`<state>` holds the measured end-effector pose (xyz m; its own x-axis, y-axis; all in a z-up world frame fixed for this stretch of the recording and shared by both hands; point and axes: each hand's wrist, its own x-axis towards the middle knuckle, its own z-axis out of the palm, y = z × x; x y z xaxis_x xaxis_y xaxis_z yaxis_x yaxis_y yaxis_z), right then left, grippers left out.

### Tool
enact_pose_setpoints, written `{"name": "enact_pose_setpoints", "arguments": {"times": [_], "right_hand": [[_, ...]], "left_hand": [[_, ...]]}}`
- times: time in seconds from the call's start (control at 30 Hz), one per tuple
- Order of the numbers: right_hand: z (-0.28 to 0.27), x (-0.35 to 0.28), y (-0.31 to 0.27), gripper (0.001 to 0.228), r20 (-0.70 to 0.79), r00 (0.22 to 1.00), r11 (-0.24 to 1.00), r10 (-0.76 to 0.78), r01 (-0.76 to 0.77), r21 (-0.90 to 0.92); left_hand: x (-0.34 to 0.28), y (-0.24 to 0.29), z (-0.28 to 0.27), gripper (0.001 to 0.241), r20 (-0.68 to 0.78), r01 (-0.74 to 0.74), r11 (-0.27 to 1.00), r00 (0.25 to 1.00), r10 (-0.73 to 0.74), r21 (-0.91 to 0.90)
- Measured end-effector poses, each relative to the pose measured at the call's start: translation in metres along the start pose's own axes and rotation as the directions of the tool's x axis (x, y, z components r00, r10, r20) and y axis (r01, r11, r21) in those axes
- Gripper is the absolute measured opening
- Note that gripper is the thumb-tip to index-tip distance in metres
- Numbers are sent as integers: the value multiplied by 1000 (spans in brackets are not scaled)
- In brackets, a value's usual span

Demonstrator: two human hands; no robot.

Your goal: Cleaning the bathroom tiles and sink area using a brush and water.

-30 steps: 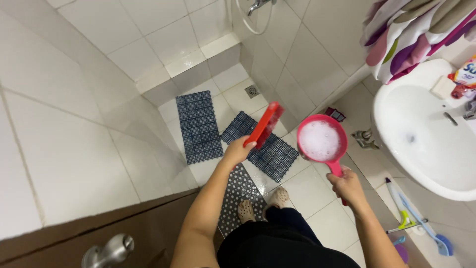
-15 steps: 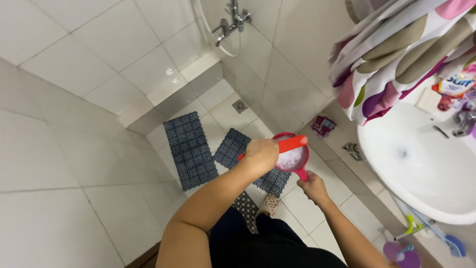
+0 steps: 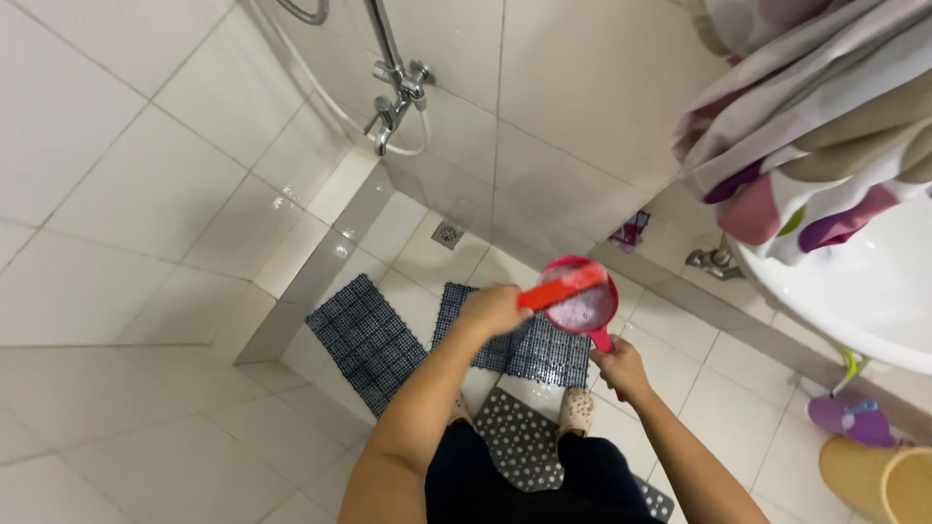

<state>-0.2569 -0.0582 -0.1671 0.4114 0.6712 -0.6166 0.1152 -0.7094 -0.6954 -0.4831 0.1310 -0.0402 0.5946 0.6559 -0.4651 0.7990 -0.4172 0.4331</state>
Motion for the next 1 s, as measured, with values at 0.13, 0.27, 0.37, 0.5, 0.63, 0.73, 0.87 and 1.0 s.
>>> {"name": "enact_pose_setpoints", "arguments": {"times": [0.13, 0.27, 0.37, 0.5, 0.63, 0.73, 0.87, 1.0], "right_hand": [[23, 18, 6, 24, -77, 997, 992, 22, -12, 128], [28, 29, 27, 20, -104, 992, 963, 65, -35, 268], [17, 54, 70, 21, -115, 992, 959, 60, -26, 281], [-17, 64, 103, 21, -130, 990, 993, 51, -37, 113], [-50, 59, 131, 19, -164, 981, 994, 104, -108, -18], [-70, 67, 175, 18, -177, 979, 990, 103, -119, -81], [-74, 61, 217, 22, -188, 961, 979, 203, -194, 67], [-66, 79, 217, 22, -178, 969, 985, 168, -159, 64]], "left_hand": [[37, -63, 23, 43, -214, -104, 928, 977, 27, -358], [84, -28, 62, 53, -360, -84, 702, 898, -255, -707], [175, 16, 157, 52, -696, -467, 611, 690, -201, -639], [263, 50, 236, 54, -695, -532, 458, 621, -362, -713], [377, 26, 334, 57, 94, -132, -534, 922, -375, -835], [355, 75, 289, 52, 60, -206, -602, 919, -391, -771], [277, 137, 182, 43, -314, -496, -398, 841, -440, -772], [347, 59, 201, 41, -380, -556, -276, 781, -495, -784]]}}
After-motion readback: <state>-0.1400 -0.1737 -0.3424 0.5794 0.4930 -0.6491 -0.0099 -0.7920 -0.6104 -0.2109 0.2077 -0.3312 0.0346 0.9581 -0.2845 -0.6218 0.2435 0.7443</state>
